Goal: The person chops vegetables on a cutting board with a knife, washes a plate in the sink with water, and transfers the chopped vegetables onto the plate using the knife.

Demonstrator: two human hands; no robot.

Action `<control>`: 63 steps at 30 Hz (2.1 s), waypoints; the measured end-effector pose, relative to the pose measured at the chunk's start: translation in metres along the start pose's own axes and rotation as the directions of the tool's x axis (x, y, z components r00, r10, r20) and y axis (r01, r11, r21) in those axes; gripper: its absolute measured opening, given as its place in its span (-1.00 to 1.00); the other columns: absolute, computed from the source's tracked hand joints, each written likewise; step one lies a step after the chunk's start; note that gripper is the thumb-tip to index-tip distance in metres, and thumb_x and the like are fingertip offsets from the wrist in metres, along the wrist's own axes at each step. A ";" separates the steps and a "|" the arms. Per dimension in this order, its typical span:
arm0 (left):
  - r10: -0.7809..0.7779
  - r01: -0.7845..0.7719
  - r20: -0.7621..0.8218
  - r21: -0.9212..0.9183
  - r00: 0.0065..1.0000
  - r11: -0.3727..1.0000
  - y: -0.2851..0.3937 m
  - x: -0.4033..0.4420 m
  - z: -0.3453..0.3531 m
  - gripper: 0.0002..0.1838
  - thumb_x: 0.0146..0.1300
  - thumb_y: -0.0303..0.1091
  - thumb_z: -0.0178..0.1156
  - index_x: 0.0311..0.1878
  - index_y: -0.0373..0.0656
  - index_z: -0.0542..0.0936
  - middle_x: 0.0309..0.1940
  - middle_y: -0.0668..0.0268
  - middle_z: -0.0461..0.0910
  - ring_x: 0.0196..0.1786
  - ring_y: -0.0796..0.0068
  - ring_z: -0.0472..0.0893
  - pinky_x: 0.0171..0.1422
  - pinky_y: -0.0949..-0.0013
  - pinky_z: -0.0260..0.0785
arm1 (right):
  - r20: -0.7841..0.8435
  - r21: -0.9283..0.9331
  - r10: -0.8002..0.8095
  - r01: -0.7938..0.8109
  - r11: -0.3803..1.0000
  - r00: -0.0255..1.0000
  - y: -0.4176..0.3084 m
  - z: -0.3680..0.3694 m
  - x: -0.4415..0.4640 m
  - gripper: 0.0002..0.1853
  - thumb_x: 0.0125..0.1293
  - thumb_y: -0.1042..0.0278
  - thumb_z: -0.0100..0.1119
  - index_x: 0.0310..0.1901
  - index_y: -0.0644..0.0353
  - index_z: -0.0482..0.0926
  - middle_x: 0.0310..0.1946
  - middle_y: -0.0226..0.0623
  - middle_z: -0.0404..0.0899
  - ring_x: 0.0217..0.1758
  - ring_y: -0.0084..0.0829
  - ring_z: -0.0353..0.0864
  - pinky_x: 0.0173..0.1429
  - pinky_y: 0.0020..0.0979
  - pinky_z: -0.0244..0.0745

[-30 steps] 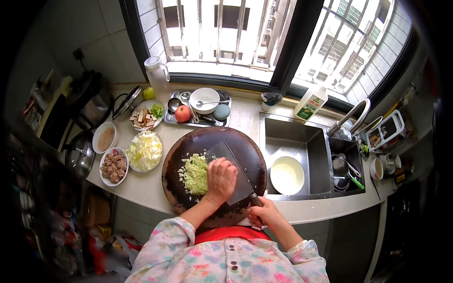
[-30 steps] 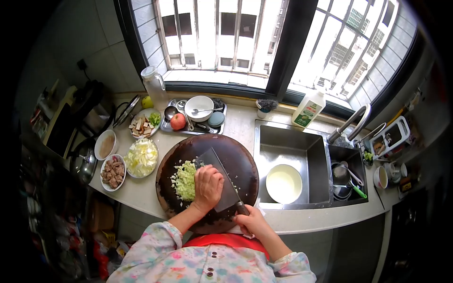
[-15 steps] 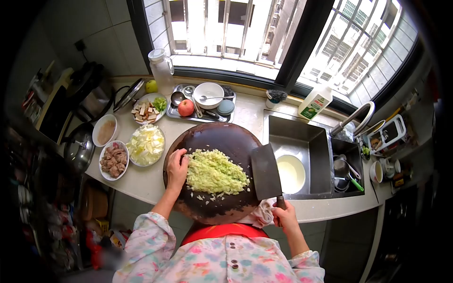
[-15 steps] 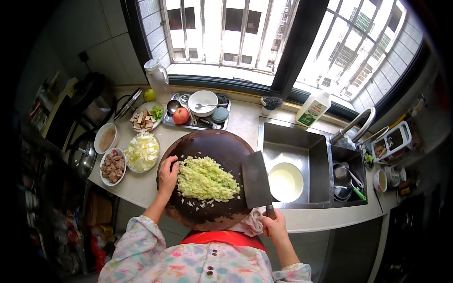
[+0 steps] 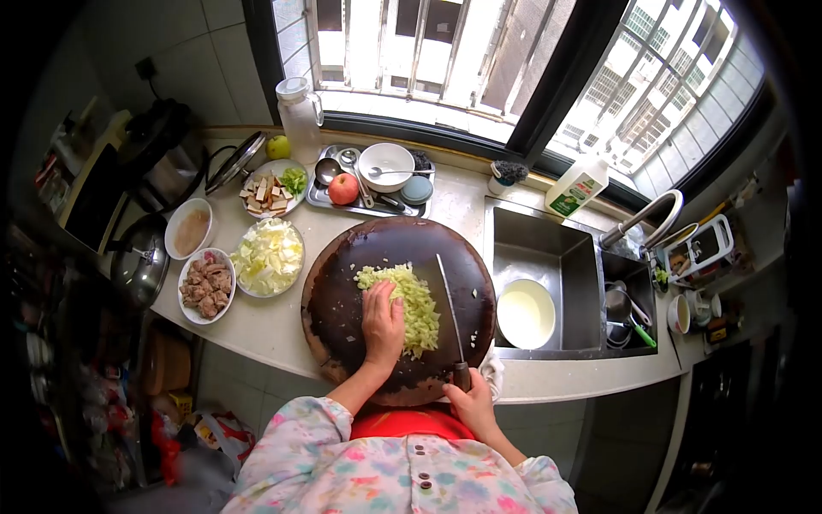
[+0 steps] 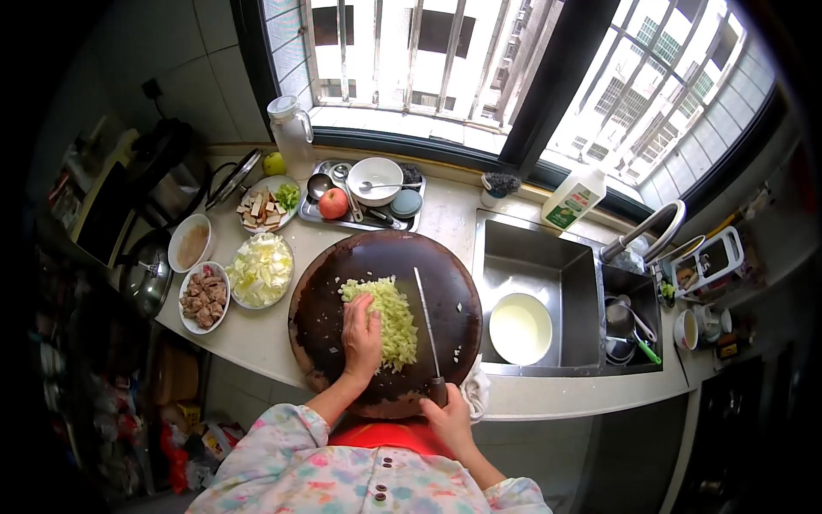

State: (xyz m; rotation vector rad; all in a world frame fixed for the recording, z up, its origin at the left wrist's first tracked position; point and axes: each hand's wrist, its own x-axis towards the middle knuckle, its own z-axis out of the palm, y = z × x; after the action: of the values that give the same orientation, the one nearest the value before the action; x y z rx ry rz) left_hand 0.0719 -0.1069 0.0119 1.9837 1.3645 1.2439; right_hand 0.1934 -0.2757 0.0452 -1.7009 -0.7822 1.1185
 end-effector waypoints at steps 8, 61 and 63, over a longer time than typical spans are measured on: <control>0.320 -0.319 -0.019 0.025 0.947 0.947 0.031 -0.007 0.001 -0.78 0.15 -0.41 0.12 -0.11 -0.13 0.43 -0.05 0.17 0.40 0.20 0.11 0.35 0.39 -0.02 0.05 | 0.114 0.083 0.100 -0.110 0.990 0.988 -0.039 0.005 -0.010 -0.83 0.12 0.47 0.23 -0.28 0.25 0.44 -0.63 -0.50 0.40 -0.67 -0.68 0.31 -0.60 -0.58 0.20; -0.739 0.499 0.078 -0.784 0.669 0.370 0.005 0.060 -0.068 -0.82 0.27 -0.26 0.15 -0.38 -0.15 0.50 -0.71 0.53 0.32 -0.72 0.79 0.19 -0.67 0.66 -0.08 | 0.646 -0.689 -0.429 0.725 0.030 0.632 -0.121 -0.060 0.076 -0.70 0.05 0.11 0.29 -0.30 0.07 0.44 -0.56 -0.35 0.49 -0.53 -0.28 0.57 -0.51 -0.30 0.40; -0.783 0.565 0.054 -0.723 0.620 0.398 -0.014 0.056 -0.049 -0.82 0.27 -0.29 0.15 -0.40 -0.16 0.50 -0.70 0.52 0.33 -0.71 0.78 0.20 -0.66 0.64 -0.04 | 0.629 -0.727 -0.363 0.685 0.039 0.688 -0.111 -0.054 0.088 -0.68 0.03 0.13 0.30 -0.30 0.10 0.42 -0.54 -0.31 0.51 -0.49 -0.24 0.59 -0.46 -0.26 0.44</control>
State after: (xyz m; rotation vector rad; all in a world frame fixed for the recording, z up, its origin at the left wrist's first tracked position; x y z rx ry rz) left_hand 0.0293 -0.0572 0.0508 0.5726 1.3406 1.3440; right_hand 0.2753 -0.1775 0.1271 -1.7696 -2.4765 0.1814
